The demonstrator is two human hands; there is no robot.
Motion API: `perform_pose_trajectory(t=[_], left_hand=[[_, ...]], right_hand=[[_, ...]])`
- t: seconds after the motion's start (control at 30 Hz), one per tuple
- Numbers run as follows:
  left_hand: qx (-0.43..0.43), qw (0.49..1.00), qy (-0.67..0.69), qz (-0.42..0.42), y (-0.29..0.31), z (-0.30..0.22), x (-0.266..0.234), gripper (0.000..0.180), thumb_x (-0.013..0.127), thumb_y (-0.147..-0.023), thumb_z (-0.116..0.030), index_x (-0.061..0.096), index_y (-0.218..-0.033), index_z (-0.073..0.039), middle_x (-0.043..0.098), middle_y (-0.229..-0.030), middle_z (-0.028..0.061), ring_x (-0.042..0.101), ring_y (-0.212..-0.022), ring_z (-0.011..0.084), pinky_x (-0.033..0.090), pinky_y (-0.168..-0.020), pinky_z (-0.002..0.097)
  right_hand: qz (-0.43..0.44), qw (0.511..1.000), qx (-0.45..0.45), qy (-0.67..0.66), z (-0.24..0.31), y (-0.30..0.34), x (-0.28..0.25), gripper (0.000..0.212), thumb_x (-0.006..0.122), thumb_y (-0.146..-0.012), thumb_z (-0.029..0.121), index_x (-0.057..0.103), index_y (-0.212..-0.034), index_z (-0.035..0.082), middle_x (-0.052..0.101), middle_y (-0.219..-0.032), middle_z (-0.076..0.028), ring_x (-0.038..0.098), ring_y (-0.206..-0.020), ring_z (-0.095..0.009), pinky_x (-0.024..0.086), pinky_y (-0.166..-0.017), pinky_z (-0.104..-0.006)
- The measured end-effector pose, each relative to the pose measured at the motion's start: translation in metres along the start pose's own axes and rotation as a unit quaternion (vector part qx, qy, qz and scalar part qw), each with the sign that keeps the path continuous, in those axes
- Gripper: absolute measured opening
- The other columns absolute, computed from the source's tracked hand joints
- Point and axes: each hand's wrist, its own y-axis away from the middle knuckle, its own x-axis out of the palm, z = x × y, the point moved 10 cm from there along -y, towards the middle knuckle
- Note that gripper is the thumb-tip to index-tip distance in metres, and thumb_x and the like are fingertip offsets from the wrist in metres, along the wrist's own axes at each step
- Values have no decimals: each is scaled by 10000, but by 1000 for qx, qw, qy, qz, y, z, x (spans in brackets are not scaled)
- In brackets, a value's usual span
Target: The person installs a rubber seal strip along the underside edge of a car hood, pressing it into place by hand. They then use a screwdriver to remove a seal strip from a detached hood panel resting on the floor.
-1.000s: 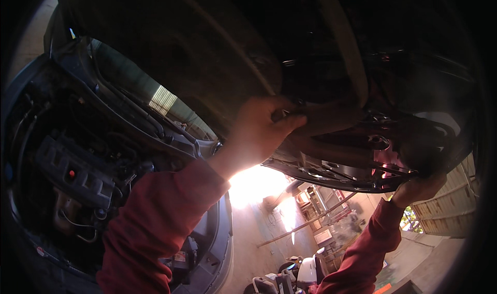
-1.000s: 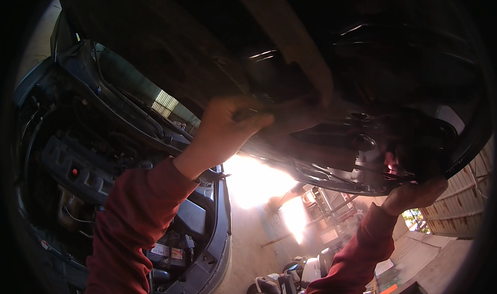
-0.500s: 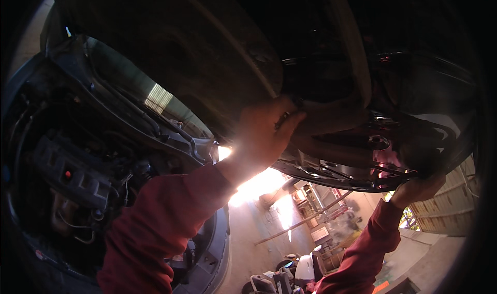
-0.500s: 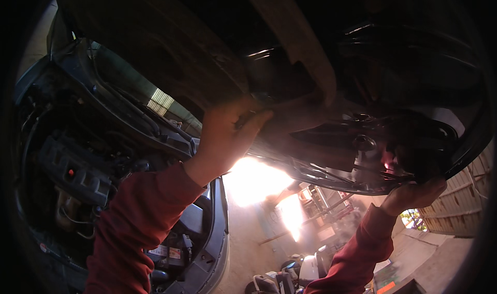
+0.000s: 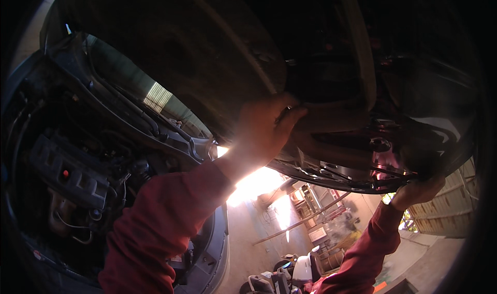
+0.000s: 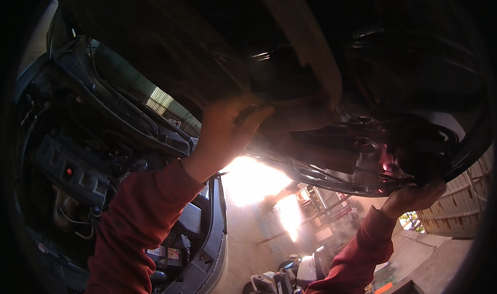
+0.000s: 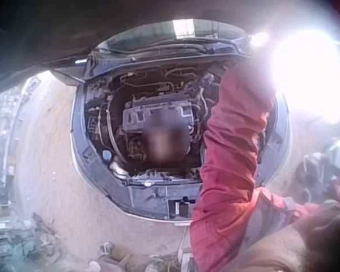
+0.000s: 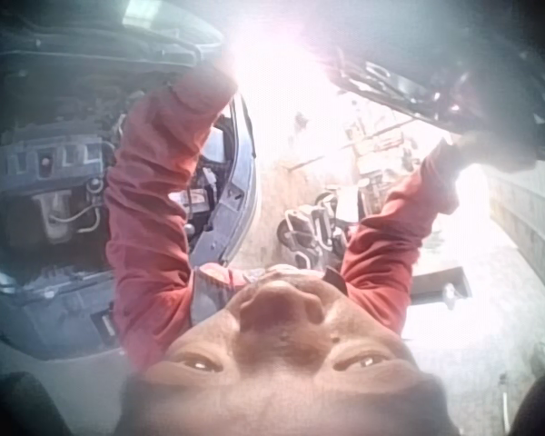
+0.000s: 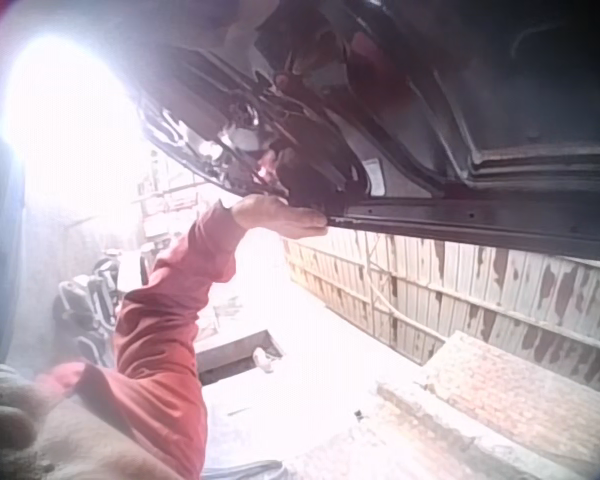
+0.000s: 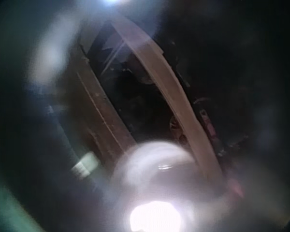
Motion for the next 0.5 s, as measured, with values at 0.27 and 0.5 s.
perform_pose_trajectory(t=[0.27, 0.5], left_hand=[[-56, 998, -41, 7, -11, 9, -8, 234, 785, -851, -260, 725, -885, -36, 672, -672, 95, 650, -628, 180, 480, -572, 321], [-22, 980, -196, -37, -16, -2, -19, 326, 866, -758, -321, 698, -744, -42, 672, -643, 81, 645, -554, 197, 487, -544, 328]], right_hand=[[33, 995, 66, -63, -7, 3, 9, 525, 392, -1058, 406, 640, -1064, -57, 647, -1079, -162, 670, -920, -252, 577, -765, -356], [59, 978, 53, -192, -24, 3, 12, 430, 467, -1049, 305, 636, -1179, -69, 663, -1134, -177, 672, -971, -247, 562, -809, -346]])
